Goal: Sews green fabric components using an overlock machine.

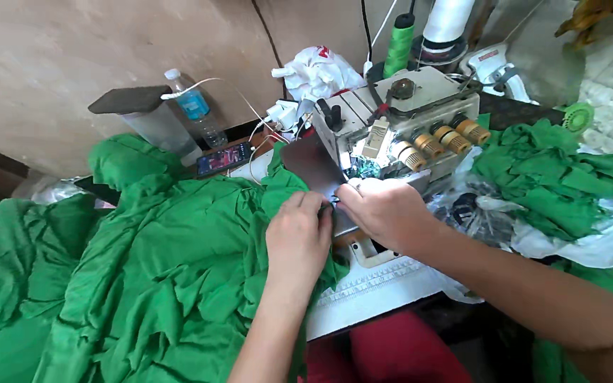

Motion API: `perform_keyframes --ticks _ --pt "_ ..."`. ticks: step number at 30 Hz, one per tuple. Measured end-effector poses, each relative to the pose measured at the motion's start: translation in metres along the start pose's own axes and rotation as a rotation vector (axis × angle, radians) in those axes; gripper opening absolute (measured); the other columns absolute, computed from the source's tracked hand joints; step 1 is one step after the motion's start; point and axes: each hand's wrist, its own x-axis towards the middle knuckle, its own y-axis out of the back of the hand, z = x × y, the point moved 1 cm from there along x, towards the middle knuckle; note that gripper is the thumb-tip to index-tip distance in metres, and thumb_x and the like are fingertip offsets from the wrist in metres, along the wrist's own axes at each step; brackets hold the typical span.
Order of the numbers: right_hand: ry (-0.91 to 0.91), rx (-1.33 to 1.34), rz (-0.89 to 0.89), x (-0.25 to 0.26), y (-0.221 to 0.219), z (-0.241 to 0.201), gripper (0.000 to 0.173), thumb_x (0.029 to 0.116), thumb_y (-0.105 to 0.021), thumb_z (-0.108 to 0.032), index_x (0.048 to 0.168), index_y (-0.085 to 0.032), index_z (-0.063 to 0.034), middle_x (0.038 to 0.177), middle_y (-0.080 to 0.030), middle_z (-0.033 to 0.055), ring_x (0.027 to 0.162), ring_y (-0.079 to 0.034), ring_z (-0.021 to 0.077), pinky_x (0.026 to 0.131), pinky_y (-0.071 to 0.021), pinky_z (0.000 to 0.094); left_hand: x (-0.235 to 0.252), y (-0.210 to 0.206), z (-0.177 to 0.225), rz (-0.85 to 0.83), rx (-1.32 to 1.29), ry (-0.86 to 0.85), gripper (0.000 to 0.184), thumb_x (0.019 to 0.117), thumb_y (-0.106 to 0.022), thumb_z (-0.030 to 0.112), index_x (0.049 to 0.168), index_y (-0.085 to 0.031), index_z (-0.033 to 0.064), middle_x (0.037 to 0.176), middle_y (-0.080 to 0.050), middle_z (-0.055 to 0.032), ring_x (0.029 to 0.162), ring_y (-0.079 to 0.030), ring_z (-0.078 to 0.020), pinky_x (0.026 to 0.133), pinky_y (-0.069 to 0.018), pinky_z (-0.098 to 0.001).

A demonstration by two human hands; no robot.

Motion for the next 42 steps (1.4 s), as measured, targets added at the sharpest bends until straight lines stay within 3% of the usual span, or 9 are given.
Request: perform_keyframes --ticks 7,11,19,21,24,27,29,34,42 --pt "0.123 -0.1 -0.095 0.004 -0.002 -0.001 0.003 0.0927 -0.067 -0.003 0.095 -0.068 -0.0029 0.072 -0.062 0.0132 0.059 -0.064 0.0295 0.047 -0.0496 0.0397 0.002 -0.002 0.003 0.009 0.023 0.002 0.007 0.0906 -0.071 0.015 0.093 -0.074 0.0092 0.09 -0.071 -0.0065 0.082 -0.071 -0.0234 0.065 -0.0578 -0.0432" --pt "0.122 -0.023 -0.064 -0.005 0.003 0.004 0.016 0.1004 -0.059 -0.016 0.091 -0.067 -0.0043 0.069 -0.06 0.0116 0.056 -0.062 0.0296 0.044 -0.0479 0.0409 -0.008 0.004 -0.003 0.005 -0.034 -0.02 0.009 0.0941 -0.069 0.017 0.094 -0.073 0.01 0.091 -0.07 -0.0052 0.08 -0.069 -0.0206 0.065 -0.0576 -0.0407" --pt "-0.271 0.171 -0.097 -0.097 0.028 0.053 0.041 0.104 -0.052 -0.037 0.119 -0.066 -0.0011 0.092 -0.072 0.0187 0.067 -0.069 0.0364 0.053 -0.0537 0.057 -0.107 0.075 -0.05 0.128 -0.496 0.037 0.03 0.0987 -0.065 0.041 0.081 -0.063 0.0171 0.098 -0.068 0.0059 0.102 -0.064 -0.0016 0.087 -0.0533 -0.0186" --pt "-0.409 0.148 -0.142 -0.124 0.026 0.072 0.045 0.1031 -0.053 -0.038 0.122 -0.062 0.0018 0.093 -0.071 0.0239 0.071 -0.069 0.0438 0.057 -0.0522 0.0646 -0.137 0.078 -0.068 0.187 -0.518 0.213 0.025 0.0899 -0.077 0.04 0.095 -0.063 0.0197 0.106 -0.063 0.009 0.096 -0.063 0.0022 0.08 -0.056 -0.0163" --pt "-0.605 0.116 -0.262 -0.147 0.027 0.09 0.05 0.1035 -0.052 -0.039 0.127 -0.058 0.0043 0.104 -0.069 0.0308 0.088 -0.068 0.0535 0.07 -0.0493 0.0733 -0.166 0.075 -0.078 0.202 -0.474 0.433 0.053 0.0832 -0.081 0.025 0.12 -0.055 -0.0037 0.118 -0.059 -0.0114 0.081 -0.068 -0.0047 0.07 -0.0614 -0.0217" --pt "-0.764 0.115 -0.403 -0.149 0.034 0.092 0.054 0.1054 -0.048 -0.04 0.135 -0.055 0.0038 0.12 -0.065 0.0328 0.108 -0.064 0.0545 0.088 -0.0445 0.0732 -0.173 0.077 -0.079 0.24 -0.353 0.417 0.05 0.0902 -0.074 0.029 0.121 -0.057 -0.0066 0.113 -0.062 -0.0138 0.083 -0.067 -0.0056 0.071 -0.0598 -0.0208" --pt "-0.695 0.086 -0.332 -0.159 0.026 0.098 0.051 0.104 -0.049 -0.04 0.127 -0.058 0.0046 0.111 -0.067 0.0336 0.097 -0.066 0.0563 0.078 -0.0468 0.0743 -0.168 0.082 -0.081 0.304 -0.266 0.329 0.036 0.0962 -0.068 0.03 0.112 -0.063 -0.0027 0.103 -0.065 -0.009 0.085 -0.064 -0.0041 0.073 -0.056 -0.0185" --pt "-0.489 0.1 -0.16 -0.159 0.023 0.094 0.054 0.1026 -0.048 -0.044 0.116 -0.067 0.0046 0.114 -0.064 0.034 0.109 -0.06 0.0569 0.091 -0.0446 0.0718 -0.159 0.089 -0.079 0.354 -0.243 0.316 0.022 0.101 -0.058 0.019 0.1 -0.069 0.0 0.088 -0.068 -0.0001 0.079 -0.063 0.0022 0.071 -0.0526 -0.0142" --pt "-0.115 0.47 -0.026 -0.102 0.012 -0.012 0.026 0.1033 -0.055 -0.028 0.101 -0.073 -0.0085 0.099 -0.074 0.0093 0.097 -0.069 0.0247 0.088 -0.0548 0.0453 -0.154 0.07 -0.064 0.199 -0.47 0.632 0.018 0.0952 -0.067 0.022 0.094 -0.07 0.0052 0.074 -0.068 0.0075 0.064 -0.063 0.0032 0.06 -0.0543 -0.0159"
